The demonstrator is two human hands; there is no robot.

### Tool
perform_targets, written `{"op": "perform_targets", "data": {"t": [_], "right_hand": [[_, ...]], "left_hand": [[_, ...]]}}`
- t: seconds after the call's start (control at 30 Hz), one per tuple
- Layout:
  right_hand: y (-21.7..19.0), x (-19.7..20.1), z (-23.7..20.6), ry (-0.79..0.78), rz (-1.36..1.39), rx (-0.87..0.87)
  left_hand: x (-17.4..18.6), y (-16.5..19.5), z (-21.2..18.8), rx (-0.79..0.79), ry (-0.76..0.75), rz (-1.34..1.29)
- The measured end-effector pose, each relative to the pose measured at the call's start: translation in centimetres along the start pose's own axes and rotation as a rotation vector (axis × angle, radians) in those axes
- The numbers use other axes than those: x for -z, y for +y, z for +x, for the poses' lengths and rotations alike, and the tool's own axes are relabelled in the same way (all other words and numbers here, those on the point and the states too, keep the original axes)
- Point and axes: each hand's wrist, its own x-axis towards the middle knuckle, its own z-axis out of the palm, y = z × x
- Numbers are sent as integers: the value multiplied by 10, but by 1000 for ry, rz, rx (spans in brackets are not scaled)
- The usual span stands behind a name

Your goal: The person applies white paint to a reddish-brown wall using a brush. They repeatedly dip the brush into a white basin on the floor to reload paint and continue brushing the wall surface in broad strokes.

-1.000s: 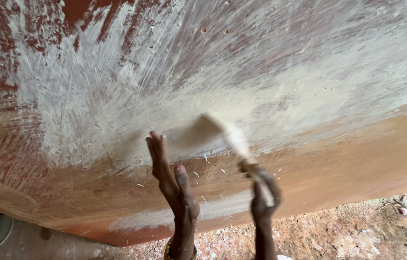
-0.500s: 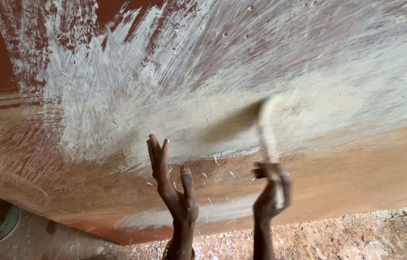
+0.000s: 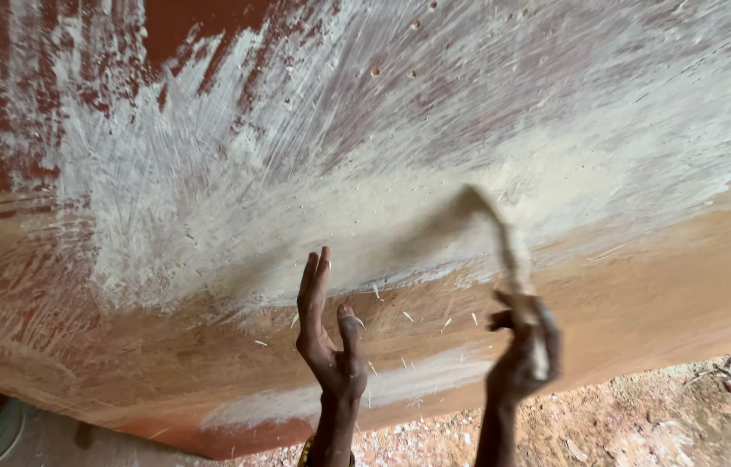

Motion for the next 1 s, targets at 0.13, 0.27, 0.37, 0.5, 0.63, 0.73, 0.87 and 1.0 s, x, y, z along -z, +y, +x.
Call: {"op": "perform_targets", "data": {"t": [0.13, 0.27, 0.37, 0.5, 0.63, 0.73, 0.87, 1.0], "right_hand": [[-1, 16, 16, 231, -120, -2], [1, 7, 12, 174, -174, 77], [5, -11, -9, 21, -110, 53], [-3, -32, -44, -244, -21, 195], [-22, -46, -66, -444, 258, 40], [-21, -46, -55, -375, 114, 190], [3, -23, -14, -182, -172, 240], [17, 0, 9, 103, -278, 168]], "left_hand": [[5, -3, 1, -2, -28, 13], [4, -5, -5, 54, -59, 56], [0, -8, -4, 27, -36, 128], [-3, -9, -3, -21, 3, 92], [-6, -8, 0, 52, 79, 70], [-9, -6, 3, 68, 93, 74], [-9, 1, 3, 64, 72, 82], [-7, 7, -1, 103, 38, 88]]}}
